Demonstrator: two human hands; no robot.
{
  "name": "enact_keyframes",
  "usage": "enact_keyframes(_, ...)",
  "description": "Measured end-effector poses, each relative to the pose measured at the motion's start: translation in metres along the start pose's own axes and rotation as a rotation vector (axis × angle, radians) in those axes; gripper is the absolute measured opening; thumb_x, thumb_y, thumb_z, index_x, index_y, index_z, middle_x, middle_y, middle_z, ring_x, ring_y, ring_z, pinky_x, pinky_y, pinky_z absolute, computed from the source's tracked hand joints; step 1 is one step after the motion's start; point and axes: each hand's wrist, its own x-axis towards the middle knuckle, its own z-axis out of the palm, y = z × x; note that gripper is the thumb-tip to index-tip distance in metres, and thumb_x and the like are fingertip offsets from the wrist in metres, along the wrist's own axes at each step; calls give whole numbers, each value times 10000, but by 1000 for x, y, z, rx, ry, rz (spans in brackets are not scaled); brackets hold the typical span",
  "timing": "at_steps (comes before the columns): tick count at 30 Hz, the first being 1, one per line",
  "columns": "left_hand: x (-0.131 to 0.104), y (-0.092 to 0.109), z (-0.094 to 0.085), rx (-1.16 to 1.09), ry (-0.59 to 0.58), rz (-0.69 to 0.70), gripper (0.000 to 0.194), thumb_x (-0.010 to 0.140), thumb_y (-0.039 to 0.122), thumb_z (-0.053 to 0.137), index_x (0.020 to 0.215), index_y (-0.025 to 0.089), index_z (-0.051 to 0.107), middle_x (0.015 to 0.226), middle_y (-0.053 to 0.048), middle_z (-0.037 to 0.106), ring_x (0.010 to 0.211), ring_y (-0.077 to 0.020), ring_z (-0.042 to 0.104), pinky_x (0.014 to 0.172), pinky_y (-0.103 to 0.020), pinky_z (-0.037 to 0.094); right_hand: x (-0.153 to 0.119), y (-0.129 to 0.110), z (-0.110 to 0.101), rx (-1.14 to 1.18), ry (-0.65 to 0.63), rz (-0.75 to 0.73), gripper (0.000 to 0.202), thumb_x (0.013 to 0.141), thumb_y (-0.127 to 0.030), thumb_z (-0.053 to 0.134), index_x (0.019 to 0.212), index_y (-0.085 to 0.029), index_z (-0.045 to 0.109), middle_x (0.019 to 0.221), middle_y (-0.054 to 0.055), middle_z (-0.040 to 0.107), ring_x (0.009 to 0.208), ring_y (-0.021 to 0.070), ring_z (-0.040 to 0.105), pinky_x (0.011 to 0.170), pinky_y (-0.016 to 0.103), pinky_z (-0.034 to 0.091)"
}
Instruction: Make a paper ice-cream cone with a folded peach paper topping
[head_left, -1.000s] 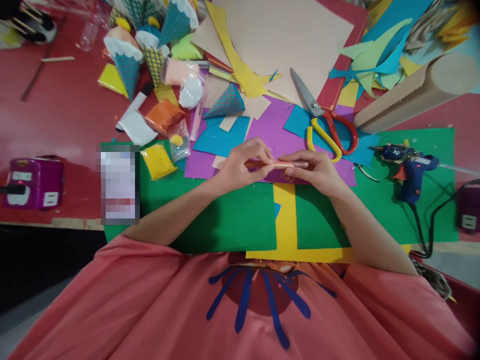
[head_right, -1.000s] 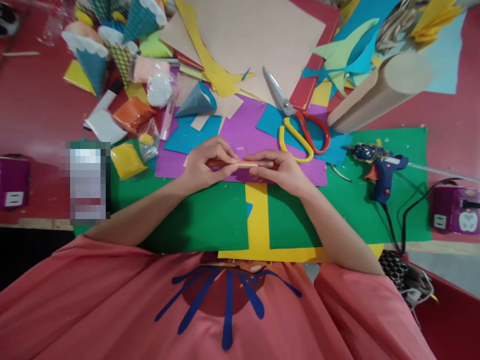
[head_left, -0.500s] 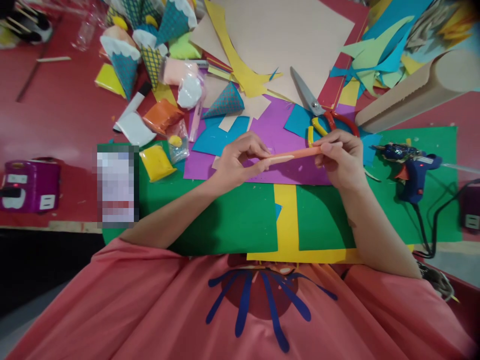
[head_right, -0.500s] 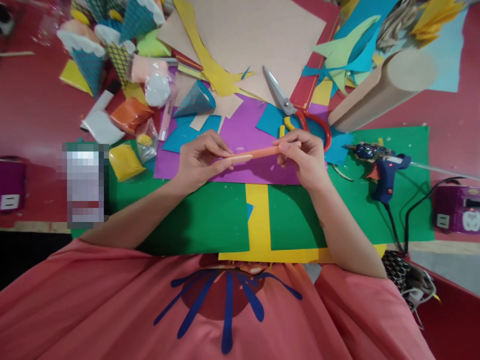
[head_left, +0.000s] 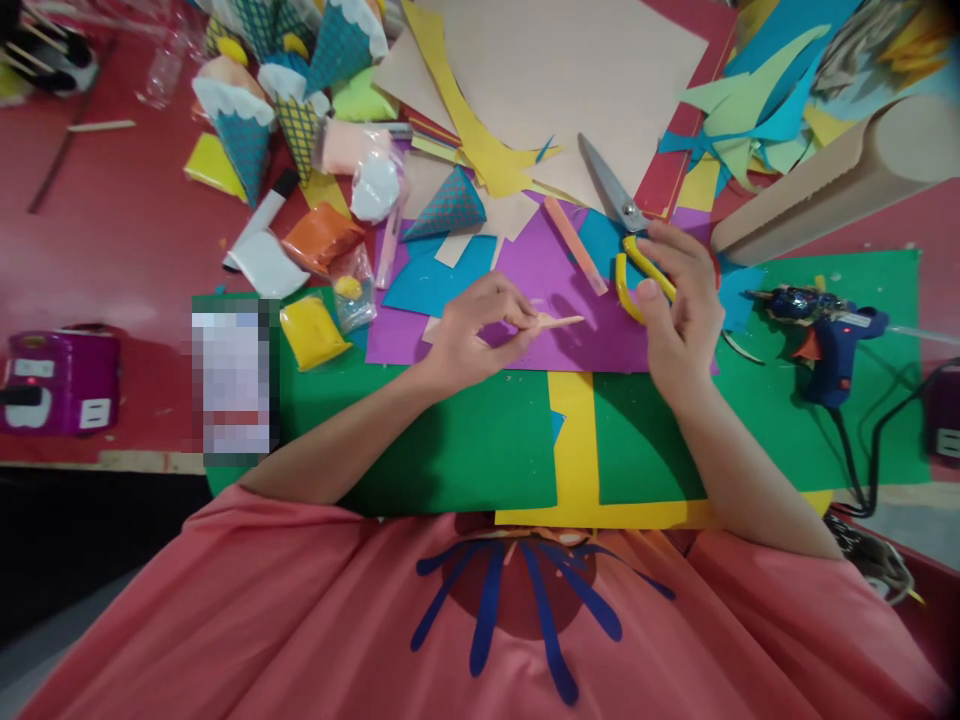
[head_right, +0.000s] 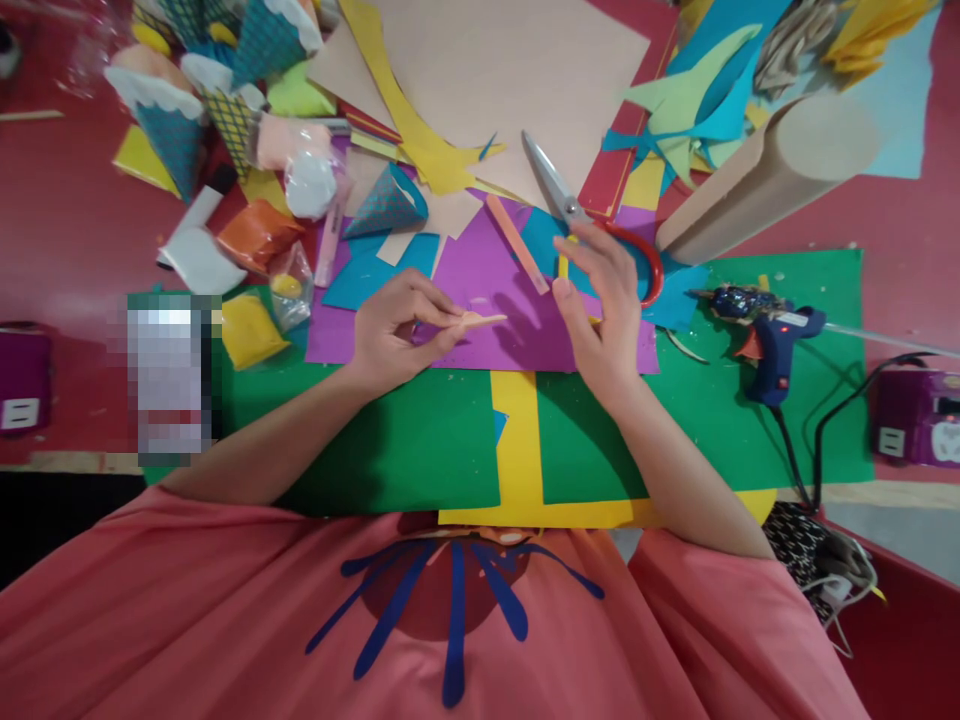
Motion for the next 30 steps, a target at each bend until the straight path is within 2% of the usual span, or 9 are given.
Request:
enact_keyframes(2, 0, 3, 0, 74, -16, 74, 153, 813, 195, 668, 700, 188, 564, 705, 23, 653, 709, -88, 643, 627, -227, 518, -7, -9, 5, 95, -54, -9, 248, 938, -400, 486, 1124, -327, 635, 1183, 39, 663, 1167, 229, 588, 1004, 461, 480)
enact_keyframes(4, 0, 5, -1, 150, -41, 151, 157, 819, 179, 655, 697, 179, 557, 709, 21, 662, 704, -80, 650, 617, -204, 523, -14, -16, 11, 237, -150, 82, 266, 931, -434, 492, 1110, -294, 631, 1060, 56, 679, 986, 203, 648, 850, 389, 547)
enact_keyframes(7, -1, 9, -1, 221, -75, 236, 164, 839, 184, 637, 698, 175, 552, 725, 15, 671, 703, -75, 661, 614, -183, 541, -19, -21, 19, 410, -273, 240, 287, 893, -471, 553, 1077, -260, 619, 861, 22, 641, 714, 129, 622, 649, 283, 536)
enact_keyframes(9, -2, 11, -1, 234, -88, 274, 136, 845, 170, 626, 727, 179, 560, 740, 13, 673, 719, -75, 670, 624, -176, 554, -19, -22, 22, 489, -292, 303, 288, 861, -473, 603, 1036, -244, 608, 769, -12, 594, 612, 95, 569, 573, 244, 499)
enact_keyframes(13, -6, 11, 0, 261, -113, 305, 77, 840, 129, 616, 811, 187, 573, 792, 9, 681, 767, -80, 685, 671, -177, 568, -17, -21, 23, 610, -319, 377, 267, 826, -447, 659, 943, -217, 592, 675, -43, 550, 551, 67, 519, 515, 206, 439)
enact_keyframes(19, -8, 5, 1, 304, -105, 324, 31, 867, 195, 606, 874, 209, 580, 853, 8, 681, 781, -76, 660, 664, -178, 529, -15, -20, 23, 643, -334, 429, 304, 785, -480, 688, 772, -190, 597, 624, -44, 549, 525, 56, 496, 507, 198, 425)
enact_keyframes(25, -7, 4, -1, 241, -141, 122, 289, 818, 378, 682, 1049, 235, 585, 998, -47, 689, 968, -167, 654, 812, -313, 554, -13, -21, 21, 616, -291, 454, 277, 769, -459, 710, 793, -203, 609, 730, -22, 619, 558, 60, 549, 543, 208, 467)
enact_keyframes(27, -8, 4, -1, 152, -136, 2, 376, 805, 429, 684, 1111, 245, 568, 1059, -67, 670, 990, -175, 650, 804, -306, 562, -13, -20, 20, 597, -273, 442, 275, 767, -457, 712, 803, -204, 609, 761, -17, 625, 560, 59, 551, 543, 212, 472)
enact_keyframes(30, -10, 4, 0, 10, -128, -153, 397, 832, 444, 649, 1159, 249, 537, 1077, -59, 651, 890, -127, 665, 738, -239, 561, -13, -19, 20, 554, -266, 392, 257, 784, -434, 701, 806, -205, 587, 744, -22, 593, 572, 61, 553, 536, 210, 464)
